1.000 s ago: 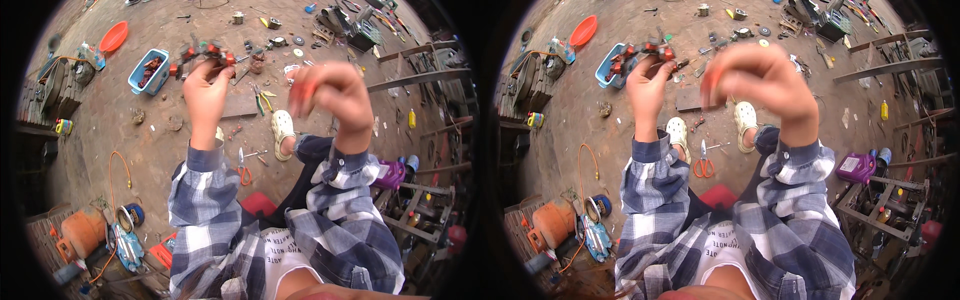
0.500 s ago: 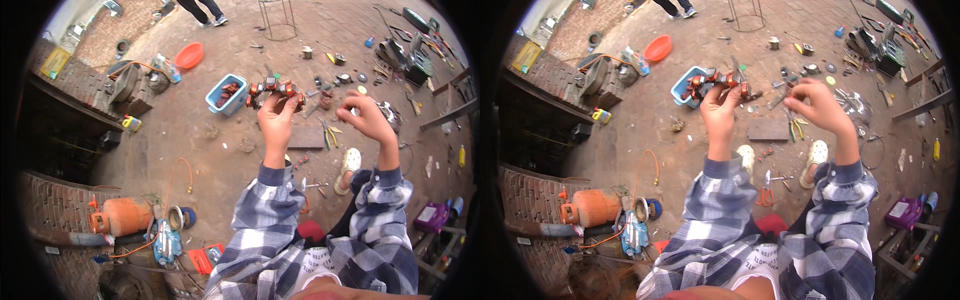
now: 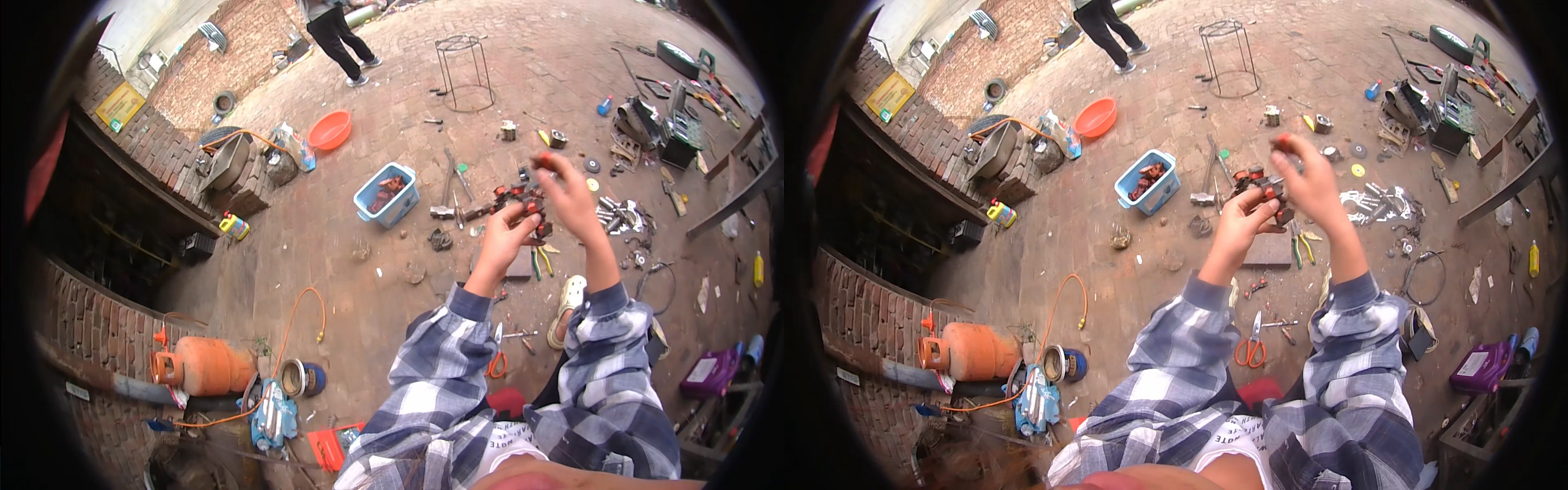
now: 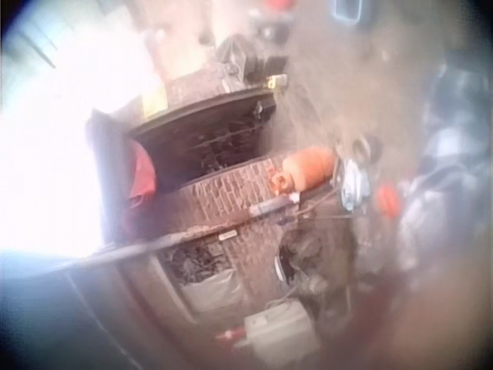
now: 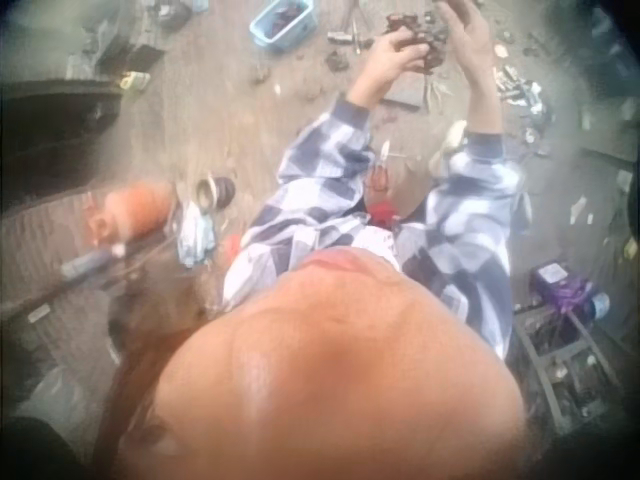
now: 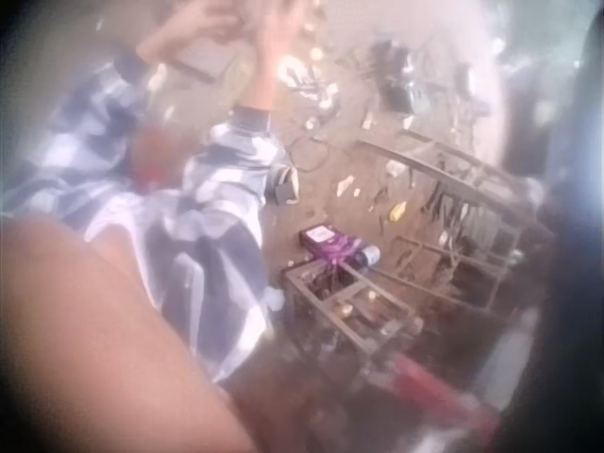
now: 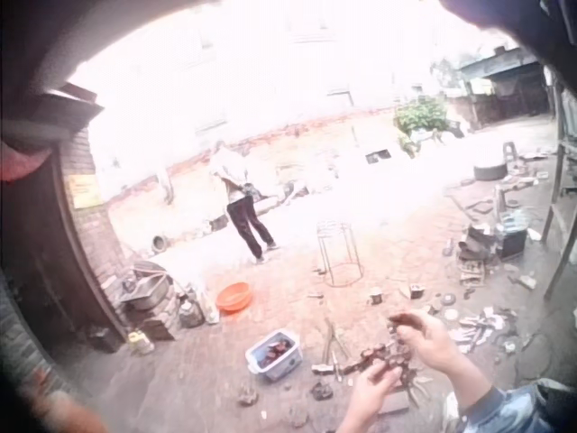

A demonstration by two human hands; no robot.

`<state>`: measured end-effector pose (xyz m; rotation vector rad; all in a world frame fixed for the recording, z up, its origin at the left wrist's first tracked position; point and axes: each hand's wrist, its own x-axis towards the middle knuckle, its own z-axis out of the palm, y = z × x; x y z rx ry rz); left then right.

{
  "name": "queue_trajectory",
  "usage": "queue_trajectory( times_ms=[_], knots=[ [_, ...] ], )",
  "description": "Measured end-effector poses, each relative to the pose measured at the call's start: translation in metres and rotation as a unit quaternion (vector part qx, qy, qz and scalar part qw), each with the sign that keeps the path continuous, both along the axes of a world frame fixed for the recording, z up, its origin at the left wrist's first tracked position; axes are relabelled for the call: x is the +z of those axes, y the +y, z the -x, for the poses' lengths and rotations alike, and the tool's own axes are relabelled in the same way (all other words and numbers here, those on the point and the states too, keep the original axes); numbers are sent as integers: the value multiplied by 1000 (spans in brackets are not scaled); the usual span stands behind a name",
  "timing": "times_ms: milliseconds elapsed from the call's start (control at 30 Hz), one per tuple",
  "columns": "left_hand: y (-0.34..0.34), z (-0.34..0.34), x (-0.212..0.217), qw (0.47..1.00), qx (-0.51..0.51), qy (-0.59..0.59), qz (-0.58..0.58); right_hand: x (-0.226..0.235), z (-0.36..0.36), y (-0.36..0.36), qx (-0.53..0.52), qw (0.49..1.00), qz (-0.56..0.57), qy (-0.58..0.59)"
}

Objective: The person sits on the ground and assembles small red and black mechanical components by hand, repeatedly picking up pieces, fitting them together, and adjusting the assembly. Tools and parts are scattered on the floor around them.

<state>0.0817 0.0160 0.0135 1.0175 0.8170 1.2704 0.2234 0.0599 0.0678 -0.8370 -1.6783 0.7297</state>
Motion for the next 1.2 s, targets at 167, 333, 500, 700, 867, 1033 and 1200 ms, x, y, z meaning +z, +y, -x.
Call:
queue_trajectory(
  times_ms=[167,333,500,700,867,1033,1200],
  knots=[
    [8,1,4,996,79,42,-23,-1,-12,-7,2,965,-47,-259],
    [16,2,-4,988,97,108,-56,0,-15,-11,-7,959,-65,-274],
    [13,9,-5,974,117,180,-75,6,-16,-10,2,971,-84,-225],
    [9,16,5,967,45,245,-46,6,-13,-9,-20,972,-102,-210],
    [9,13,10,995,31,89,-30,-8,-13,-2,-60,972,-105,-200],
    [8,11,13,996,47,75,-34,-12,-7,2,-73,981,-109,-143],
    [6,12,12,975,113,182,-56,-22,3,-2,-32,991,37,-128]
  ],
)
